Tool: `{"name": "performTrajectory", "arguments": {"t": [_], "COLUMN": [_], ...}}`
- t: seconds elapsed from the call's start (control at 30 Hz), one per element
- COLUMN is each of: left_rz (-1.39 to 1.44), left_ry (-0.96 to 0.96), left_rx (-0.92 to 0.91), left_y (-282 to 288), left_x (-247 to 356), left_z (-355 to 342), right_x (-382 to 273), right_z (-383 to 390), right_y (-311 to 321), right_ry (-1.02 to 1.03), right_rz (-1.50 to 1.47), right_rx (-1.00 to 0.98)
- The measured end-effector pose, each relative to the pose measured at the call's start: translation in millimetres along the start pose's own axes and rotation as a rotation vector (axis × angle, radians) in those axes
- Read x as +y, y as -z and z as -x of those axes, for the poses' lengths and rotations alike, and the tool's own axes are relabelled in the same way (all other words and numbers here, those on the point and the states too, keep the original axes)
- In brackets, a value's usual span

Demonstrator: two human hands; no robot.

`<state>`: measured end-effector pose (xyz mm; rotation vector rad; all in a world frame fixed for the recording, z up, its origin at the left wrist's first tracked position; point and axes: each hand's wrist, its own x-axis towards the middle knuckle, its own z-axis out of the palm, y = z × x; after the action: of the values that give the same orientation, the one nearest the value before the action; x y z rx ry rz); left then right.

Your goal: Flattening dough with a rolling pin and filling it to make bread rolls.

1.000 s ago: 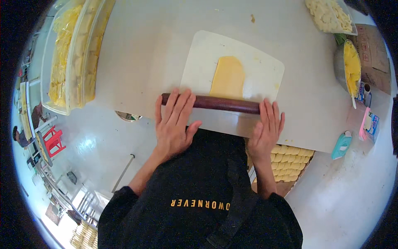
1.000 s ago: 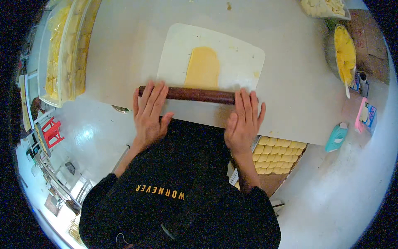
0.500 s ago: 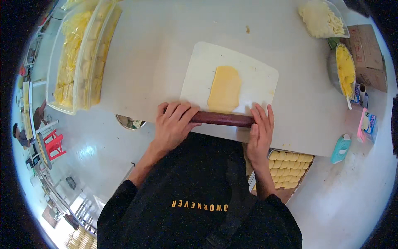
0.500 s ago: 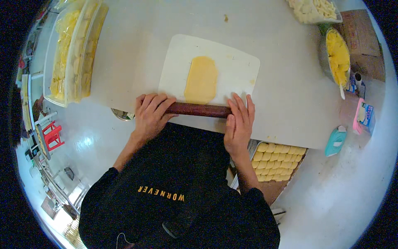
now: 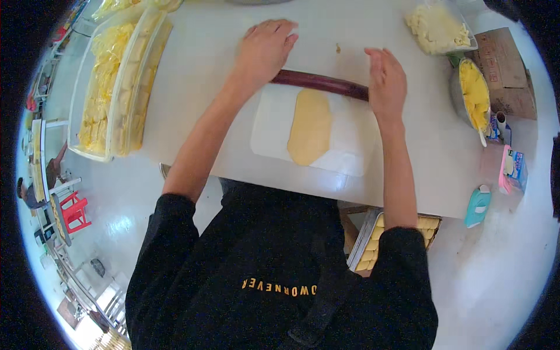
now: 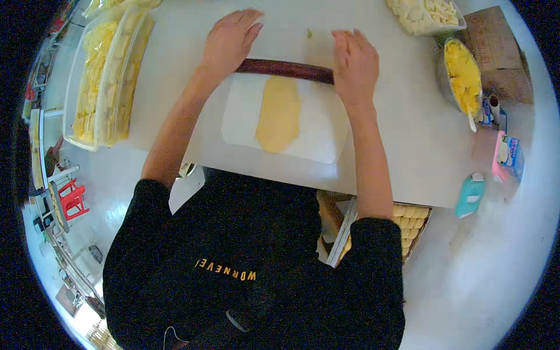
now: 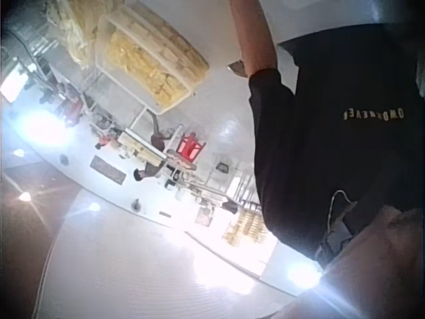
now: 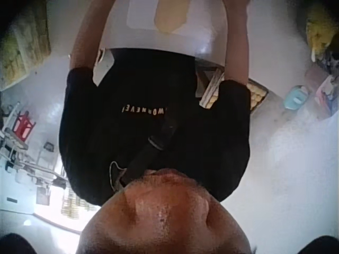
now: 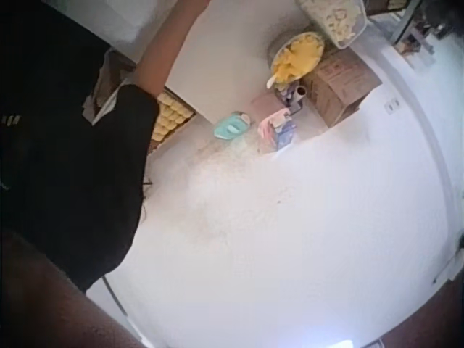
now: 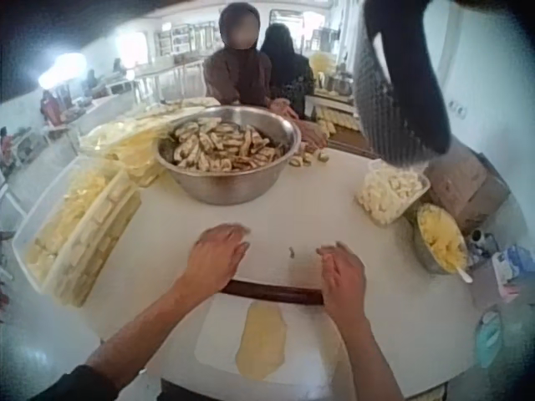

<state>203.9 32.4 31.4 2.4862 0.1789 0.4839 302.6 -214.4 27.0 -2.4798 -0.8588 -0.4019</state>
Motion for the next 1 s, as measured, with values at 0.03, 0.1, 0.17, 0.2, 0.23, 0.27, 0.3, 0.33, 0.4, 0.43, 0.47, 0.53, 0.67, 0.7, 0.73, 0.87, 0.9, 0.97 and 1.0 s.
{"name": "performTrajectory", "arguments": {"t": [0.03,0.1,0.17,0.2,0.23,0.27,0.3,0.33,0.4,0.43,0.47,0.53,0.67,0.7,0.73,0.87,0.9,0.97,1.0], "left_rz": [-0.042,-0.254,-0.282,-0.423,-0.369,-0.384,-0.406,-0.426,-0.419,-0.403,-0.389,-0.241,-0.025,-0.05,-0.059,-0.154,-0.184,-0.22,-0.227], "left_ry": [-0.035,-0.149,-0.257,-0.224,-0.273,-0.249,-0.223,-0.221,-0.212,-0.208,-0.22,-0.164,0.05,0.044,0.047,0.182,0.184,0.203,0.207], "left_rx": [-0.03,-0.169,-0.067,-0.093,-0.012,-0.032,-0.056,-0.028,-0.053,-0.029,-0.028,0.068,0.188,0.209,0.211,0.133,0.132,0.143,0.14], "left_y": [3.8,3.0,-6.5,-12.1,-17.1,-21.6,-24.2,-25.2,-22.4,-18.6,-14.4,-1.4,29.0,34.8,38.6,36.6,32.8,27.4,25.8], "left_x": [5.4,15.5,15.5,14.2,11.6,8.8,6.4,4.8,6.1,8.6,13.1,21.4,29.3,28.7,28.3,22.5,20.0,15.5,13.9], "left_z": [5.5,30.8,40.2,44.4,45.1,43.6,40.9,37.3,32.4,32.5,36.3,50.3,99.5,112.8,128.1,177.0,183.9,192.6,194.4], "right_x": [9.9,39.7,82.9,107.6,130.9,153.7,175.2,194.7,225.6,235.8,243.6,251.2,243.7,240.2,236.9,236.9,240.3,248.8,253.1], "right_z": [11.6,39.6,63.7,73.5,82.4,88.7,93.4,94.4,90.5,88.2,82.5,67.9,42.5,38.5,37.2,36.9,36.8,33.5,30.3], "right_y": [13.5,44.8,78.7,96.7,112.4,126.7,139.8,150.7,163.8,168.2,171.8,177.3,187.4,190.8,194.9,207.5,209.3,212.9,214.3], "right_ry": [-0.139,-0.417,-0.691,-0.819,-0.821,-0.855,-0.922,-0.888,-0.701,-0.614,-0.625,-0.589,-0.67,-0.575,-0.591,-0.6,-0.543,-0.465,-0.468], "right_rz": [-0.182,-0.355,-0.359,-0.361,-0.345,-0.265,-0.191,-0.188,0.026,0.135,0.144,0.343,0.495,0.495,0.546,0.704,0.747,0.782,0.825], "right_rx": [0.008,0.113,0.329,0.44,0.44,0.557,0.701,0.682,0.526,0.443,0.453,0.246,0.324,0.353,0.315,0.117,0.017,-0.084,-0.124]}}
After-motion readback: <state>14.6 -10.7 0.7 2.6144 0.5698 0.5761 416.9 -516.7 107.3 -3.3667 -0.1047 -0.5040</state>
